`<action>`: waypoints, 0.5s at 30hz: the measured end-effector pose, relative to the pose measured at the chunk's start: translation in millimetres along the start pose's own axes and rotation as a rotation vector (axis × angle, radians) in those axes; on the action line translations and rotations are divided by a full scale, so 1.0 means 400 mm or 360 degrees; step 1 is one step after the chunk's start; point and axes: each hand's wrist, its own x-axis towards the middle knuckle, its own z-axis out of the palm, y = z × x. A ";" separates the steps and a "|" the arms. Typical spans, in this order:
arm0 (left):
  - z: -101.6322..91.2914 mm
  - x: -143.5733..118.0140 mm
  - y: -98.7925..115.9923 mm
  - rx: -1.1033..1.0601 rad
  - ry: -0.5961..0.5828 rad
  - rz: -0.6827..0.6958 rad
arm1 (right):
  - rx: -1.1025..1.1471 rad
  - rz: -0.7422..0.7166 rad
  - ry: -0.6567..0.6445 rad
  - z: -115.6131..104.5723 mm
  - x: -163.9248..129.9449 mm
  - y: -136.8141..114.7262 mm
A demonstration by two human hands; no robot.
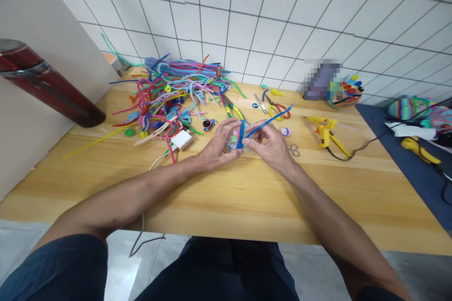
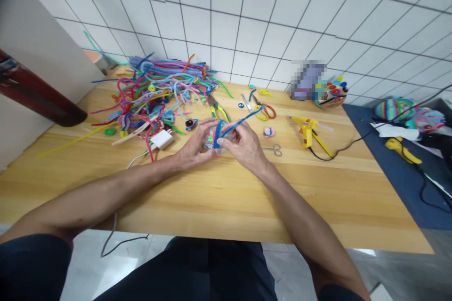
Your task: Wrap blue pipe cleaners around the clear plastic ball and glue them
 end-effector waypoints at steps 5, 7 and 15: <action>-0.005 -0.004 -0.004 -0.0032 0.0022 -0.0190 | -0.0176 -0.0151 -0.0005 -0.011 -0.002 -0.014; -0.009 -0.003 -0.003 -0.0063 0.0017 -0.0299 | -0.0207 -0.0203 -0.0007 -0.018 -0.008 -0.020; -0.014 0.001 -0.004 -0.0110 -0.0095 -0.0383 | -0.0462 0.0176 0.0322 -0.159 -0.093 0.033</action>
